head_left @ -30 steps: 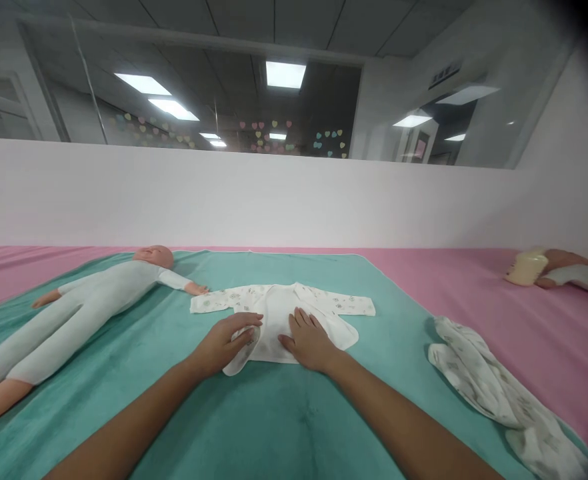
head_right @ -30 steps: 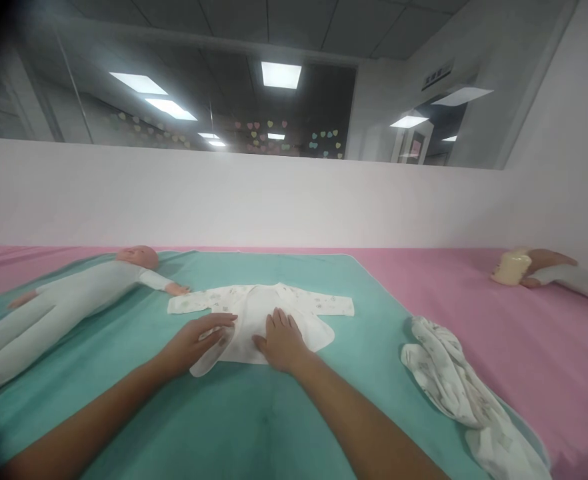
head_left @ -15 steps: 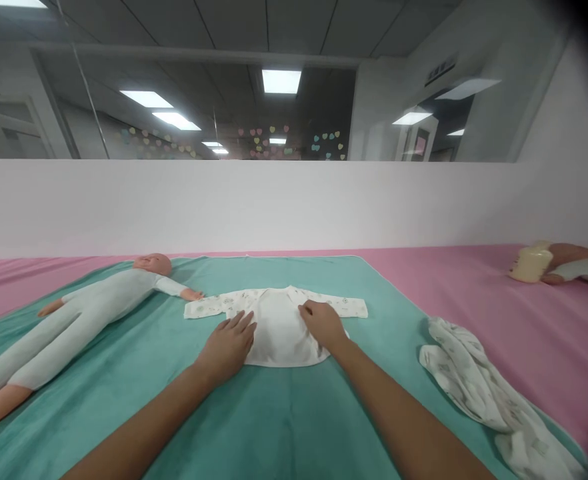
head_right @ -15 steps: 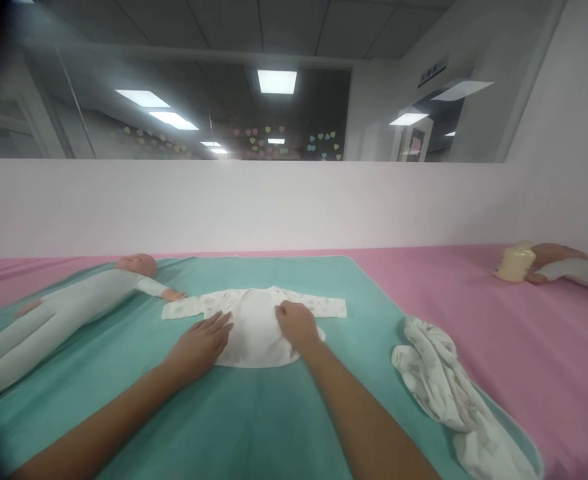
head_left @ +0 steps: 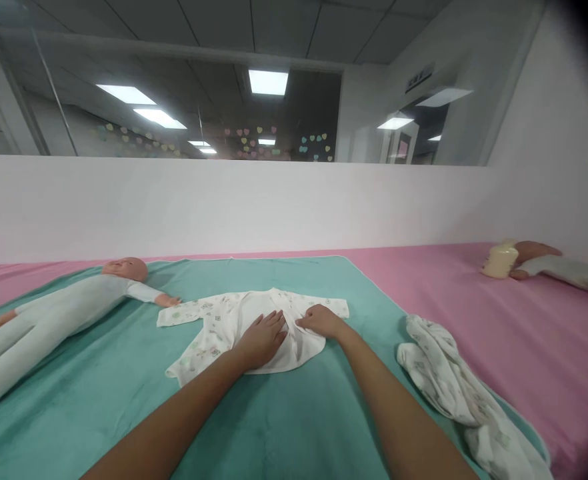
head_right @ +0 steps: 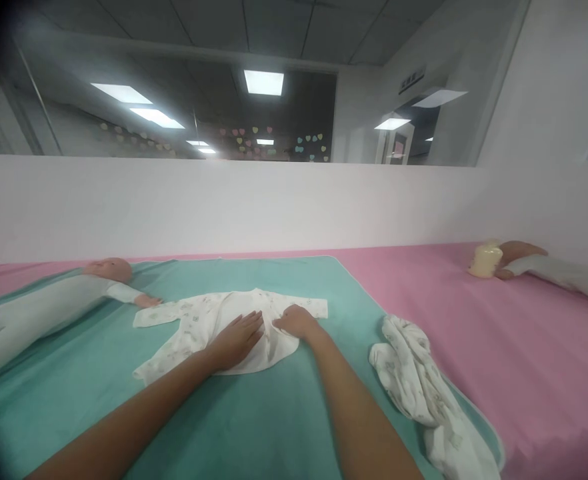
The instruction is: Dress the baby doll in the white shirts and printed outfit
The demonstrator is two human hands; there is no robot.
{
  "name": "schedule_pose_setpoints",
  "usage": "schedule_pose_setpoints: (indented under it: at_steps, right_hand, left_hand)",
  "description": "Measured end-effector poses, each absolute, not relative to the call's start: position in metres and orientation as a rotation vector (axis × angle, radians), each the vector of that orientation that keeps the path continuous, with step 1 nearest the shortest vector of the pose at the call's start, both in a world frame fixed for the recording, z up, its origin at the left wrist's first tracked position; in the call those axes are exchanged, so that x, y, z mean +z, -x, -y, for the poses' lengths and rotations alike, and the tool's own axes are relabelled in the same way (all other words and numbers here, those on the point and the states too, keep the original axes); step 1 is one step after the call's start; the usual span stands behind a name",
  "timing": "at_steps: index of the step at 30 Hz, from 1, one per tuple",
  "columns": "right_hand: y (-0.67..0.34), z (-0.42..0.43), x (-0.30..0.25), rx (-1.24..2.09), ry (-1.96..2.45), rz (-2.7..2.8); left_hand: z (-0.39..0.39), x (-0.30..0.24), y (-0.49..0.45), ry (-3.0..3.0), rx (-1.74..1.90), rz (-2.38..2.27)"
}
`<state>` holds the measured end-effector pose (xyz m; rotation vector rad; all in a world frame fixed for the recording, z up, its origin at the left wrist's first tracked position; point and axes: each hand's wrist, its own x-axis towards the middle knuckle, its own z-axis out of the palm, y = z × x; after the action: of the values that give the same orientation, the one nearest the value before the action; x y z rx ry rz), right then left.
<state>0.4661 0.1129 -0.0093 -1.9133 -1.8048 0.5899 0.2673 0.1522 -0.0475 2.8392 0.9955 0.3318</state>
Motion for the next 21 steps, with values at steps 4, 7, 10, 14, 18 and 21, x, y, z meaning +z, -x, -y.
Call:
schedule_pose_setpoints:
  at_steps: [4,7,10,14,18,21]
  right_hand:
    - [-0.458,-0.111,-0.005,0.87,1.613,1.609]
    - [-0.452,-0.111,-0.004,1.106,1.281,1.271]
    - [-0.449,-0.114,-0.005,1.166,1.086,1.054]
    - [-0.448,-0.117,-0.007,1.183,0.951,0.93]
    - [-0.446,-0.113,-0.005,1.212,0.966,0.951]
    - [-0.44,-0.107,-0.002,1.278,1.017,1.068]
  left_hand:
    - [-0.152,-0.047,-0.263,-2.872,0.344,-0.983]
    - [-0.148,-0.045,-0.263,-2.897,0.338,-0.983]
    - [-0.143,-0.042,-0.263,-2.929,0.334,-0.939]
    - [-0.135,-0.039,-0.262,-2.953,0.31,-0.825]
    - [-0.123,-0.031,-0.261,-2.917,0.328,-0.702]
    - [-0.117,-0.025,-0.263,-2.802,0.425,-0.638]
